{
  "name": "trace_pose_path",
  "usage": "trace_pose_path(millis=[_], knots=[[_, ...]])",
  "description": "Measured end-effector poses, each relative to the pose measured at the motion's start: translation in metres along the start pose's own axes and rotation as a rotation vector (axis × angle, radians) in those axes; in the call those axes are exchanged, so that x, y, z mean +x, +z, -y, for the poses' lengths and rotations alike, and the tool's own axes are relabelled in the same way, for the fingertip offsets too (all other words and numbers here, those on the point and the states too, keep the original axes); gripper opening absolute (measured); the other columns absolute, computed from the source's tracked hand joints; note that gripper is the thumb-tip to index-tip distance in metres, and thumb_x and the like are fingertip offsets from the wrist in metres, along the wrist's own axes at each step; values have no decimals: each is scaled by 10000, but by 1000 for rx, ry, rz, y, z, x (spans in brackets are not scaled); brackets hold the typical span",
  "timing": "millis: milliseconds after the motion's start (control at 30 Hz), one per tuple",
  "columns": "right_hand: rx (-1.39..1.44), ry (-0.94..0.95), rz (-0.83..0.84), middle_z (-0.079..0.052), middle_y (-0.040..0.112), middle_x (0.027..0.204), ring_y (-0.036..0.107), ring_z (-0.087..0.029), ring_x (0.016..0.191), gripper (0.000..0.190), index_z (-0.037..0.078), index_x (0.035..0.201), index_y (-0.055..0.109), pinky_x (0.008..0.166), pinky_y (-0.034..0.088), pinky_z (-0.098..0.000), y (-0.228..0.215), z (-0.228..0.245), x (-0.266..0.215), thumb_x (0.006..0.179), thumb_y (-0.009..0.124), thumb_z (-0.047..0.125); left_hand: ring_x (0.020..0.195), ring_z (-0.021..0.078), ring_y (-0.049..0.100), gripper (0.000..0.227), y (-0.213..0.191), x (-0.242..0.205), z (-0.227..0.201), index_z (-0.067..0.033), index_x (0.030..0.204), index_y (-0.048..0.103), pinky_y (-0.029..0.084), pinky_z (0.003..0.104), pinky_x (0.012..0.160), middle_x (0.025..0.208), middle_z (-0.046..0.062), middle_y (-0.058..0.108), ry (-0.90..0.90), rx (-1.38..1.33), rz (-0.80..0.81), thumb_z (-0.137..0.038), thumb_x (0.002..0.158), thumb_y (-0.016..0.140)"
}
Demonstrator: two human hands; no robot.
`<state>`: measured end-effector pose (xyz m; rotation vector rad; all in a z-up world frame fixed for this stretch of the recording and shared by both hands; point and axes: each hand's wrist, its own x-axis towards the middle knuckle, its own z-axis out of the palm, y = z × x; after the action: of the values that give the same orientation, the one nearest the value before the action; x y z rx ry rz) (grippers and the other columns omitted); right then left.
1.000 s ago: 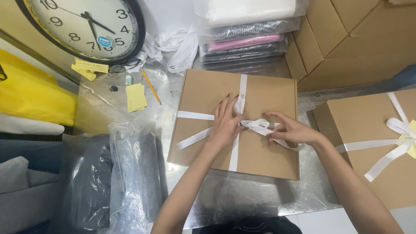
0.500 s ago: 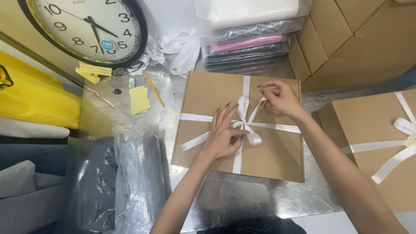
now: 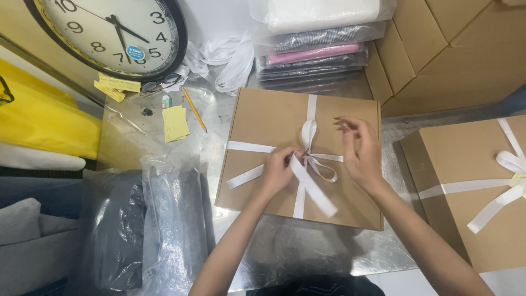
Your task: The person ties a white ribbon around a cardboard box, forming a cross pattern and a neat bow. They then pick up a yellow sticky note and a pencil, write on the note, and place it on the table.
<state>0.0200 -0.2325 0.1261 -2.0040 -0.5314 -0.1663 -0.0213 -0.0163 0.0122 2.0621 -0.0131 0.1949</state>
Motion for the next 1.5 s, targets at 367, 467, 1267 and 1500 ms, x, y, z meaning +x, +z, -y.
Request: trace_pose_path(millis=[367,467,1267,1500], knots=[[-589,-244,361,-60,649,1120,709,-271,1115,104,129,1111,751,975,577,-400,-9,-69,-71,1021,724,173,861,253,710,202,-43,-46,-53,-139,1182,814,588,376,787,921,139,782,-58,-239,161,-262,1038,744],[-705,-271,248,-6,720,1086,731,-215,1061,61,185,1036,789,964,559,-361,-20,-95,-49,993,790,228,929,255,734,217,-53,-60,-86,-136,1232,796,594,397,834,1003,120,815,-121,-269,315,-202,1040,718],[-551,-86,302,-32,759,883,775,-266,928,113,211,1045,809,878,577,-401,-32,-77,-8,961,818,286,892,478,803,297,33,6,-41,-64,1074,763,623,574,714,850,209,784,-176,515,275,-290,993,588],[-247,230,300,-67,818,963,786,-283,926,108,196,1100,813,807,583,-407,-17,-99,12,1041,764,272,920,469,805,282,33,5,-17,-74,1071,788,634,555,733,875,193,786,-283,431,263,-302,988,645]])
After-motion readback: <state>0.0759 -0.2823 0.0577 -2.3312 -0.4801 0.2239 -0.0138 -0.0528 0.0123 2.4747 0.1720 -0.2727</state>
